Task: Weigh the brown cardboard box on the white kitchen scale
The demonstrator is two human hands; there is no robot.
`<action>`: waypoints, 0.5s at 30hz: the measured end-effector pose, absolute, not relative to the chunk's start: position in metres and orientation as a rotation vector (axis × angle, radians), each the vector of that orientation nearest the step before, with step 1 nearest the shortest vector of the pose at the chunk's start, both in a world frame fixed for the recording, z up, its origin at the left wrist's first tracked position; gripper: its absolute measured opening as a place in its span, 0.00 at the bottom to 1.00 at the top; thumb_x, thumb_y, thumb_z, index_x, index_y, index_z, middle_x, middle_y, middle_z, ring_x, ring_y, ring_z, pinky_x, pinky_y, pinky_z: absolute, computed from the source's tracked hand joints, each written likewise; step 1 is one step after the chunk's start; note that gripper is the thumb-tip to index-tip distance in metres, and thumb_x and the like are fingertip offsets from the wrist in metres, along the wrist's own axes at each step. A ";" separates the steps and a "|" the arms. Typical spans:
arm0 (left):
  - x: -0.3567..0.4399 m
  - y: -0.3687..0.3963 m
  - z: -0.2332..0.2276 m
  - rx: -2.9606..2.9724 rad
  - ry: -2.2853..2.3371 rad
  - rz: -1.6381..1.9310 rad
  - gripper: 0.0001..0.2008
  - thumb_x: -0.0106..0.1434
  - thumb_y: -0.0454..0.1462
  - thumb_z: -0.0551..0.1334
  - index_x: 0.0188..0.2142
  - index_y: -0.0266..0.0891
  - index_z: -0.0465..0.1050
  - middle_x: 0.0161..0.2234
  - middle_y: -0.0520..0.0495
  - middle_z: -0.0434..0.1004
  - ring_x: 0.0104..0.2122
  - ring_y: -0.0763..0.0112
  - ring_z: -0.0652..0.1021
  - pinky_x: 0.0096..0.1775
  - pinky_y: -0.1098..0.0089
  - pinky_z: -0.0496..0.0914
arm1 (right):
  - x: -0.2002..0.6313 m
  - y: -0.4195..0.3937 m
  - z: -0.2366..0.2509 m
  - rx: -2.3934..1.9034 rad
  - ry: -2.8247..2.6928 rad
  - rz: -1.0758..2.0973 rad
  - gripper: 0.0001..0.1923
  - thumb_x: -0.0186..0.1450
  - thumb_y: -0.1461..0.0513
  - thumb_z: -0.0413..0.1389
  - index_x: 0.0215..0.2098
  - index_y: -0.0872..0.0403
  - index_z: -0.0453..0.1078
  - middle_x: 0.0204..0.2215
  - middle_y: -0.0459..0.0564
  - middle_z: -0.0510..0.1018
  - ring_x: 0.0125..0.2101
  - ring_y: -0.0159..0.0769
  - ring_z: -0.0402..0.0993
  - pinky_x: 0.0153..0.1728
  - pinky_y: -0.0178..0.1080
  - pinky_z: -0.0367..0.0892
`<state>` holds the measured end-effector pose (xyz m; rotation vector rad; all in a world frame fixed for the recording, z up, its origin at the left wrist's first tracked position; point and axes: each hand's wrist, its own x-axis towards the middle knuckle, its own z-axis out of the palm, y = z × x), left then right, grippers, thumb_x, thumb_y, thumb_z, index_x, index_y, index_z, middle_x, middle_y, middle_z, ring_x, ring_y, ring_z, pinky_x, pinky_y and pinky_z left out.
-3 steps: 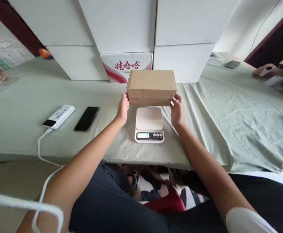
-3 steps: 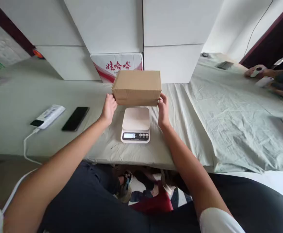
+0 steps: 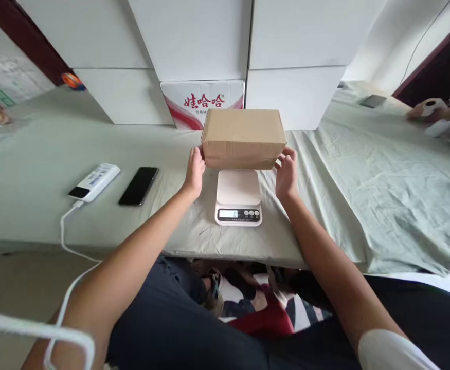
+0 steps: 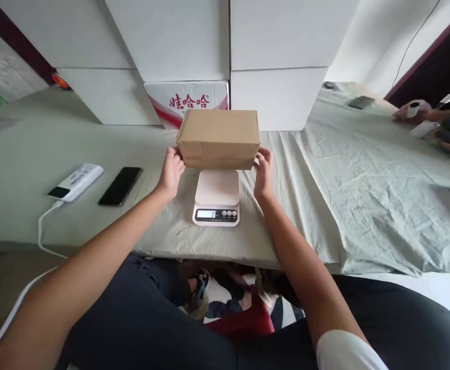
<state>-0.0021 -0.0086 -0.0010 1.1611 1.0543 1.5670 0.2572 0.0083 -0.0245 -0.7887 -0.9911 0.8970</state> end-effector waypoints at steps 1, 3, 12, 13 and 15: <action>-0.003 -0.011 -0.001 1.155 1.056 1.578 0.41 0.59 0.76 0.57 0.52 0.49 0.75 0.66 0.39 0.78 0.72 0.48 0.72 0.70 0.51 0.65 | 0.259 0.008 -0.023 -0.794 -0.978 0.888 0.23 0.62 0.38 0.60 0.41 0.44 0.66 0.44 0.45 0.75 0.48 0.39 0.75 0.44 0.39 0.70; -0.005 -0.017 0.000 1.138 1.056 1.603 0.40 0.59 0.76 0.58 0.49 0.49 0.75 0.63 0.38 0.81 0.70 0.47 0.74 0.68 0.50 0.68 | 0.261 0.008 -0.021 -0.785 -0.938 0.878 0.23 0.62 0.38 0.61 0.38 0.45 0.64 0.38 0.44 0.72 0.43 0.37 0.74 0.39 0.37 0.69; -0.010 -0.046 0.004 1.127 1.063 1.755 0.34 0.61 0.73 0.61 0.40 0.46 0.70 0.50 0.41 0.82 0.59 0.51 0.82 0.54 0.57 0.76 | 0.261 0.005 -0.019 -0.722 -0.978 0.863 0.32 0.63 0.36 0.63 0.27 0.48 0.55 0.27 0.42 0.58 0.31 0.34 0.64 0.32 0.37 0.66; -0.010 -0.048 0.004 1.120 1.052 1.764 0.34 0.61 0.73 0.61 0.39 0.46 0.70 0.48 0.42 0.82 0.57 0.52 0.82 0.53 0.57 0.77 | 0.261 0.005 -0.018 -0.723 -0.983 0.858 0.32 0.63 0.36 0.64 0.27 0.48 0.54 0.27 0.42 0.57 0.30 0.34 0.63 0.31 0.37 0.65; -0.010 -0.051 0.001 1.107 1.034 1.759 0.33 0.62 0.72 0.62 0.39 0.45 0.71 0.45 0.42 0.82 0.55 0.52 0.83 0.50 0.59 0.77 | 0.263 0.005 -0.017 -0.734 -0.982 0.848 0.33 0.64 0.36 0.63 0.26 0.48 0.54 0.26 0.42 0.56 0.29 0.33 0.61 0.30 0.37 0.65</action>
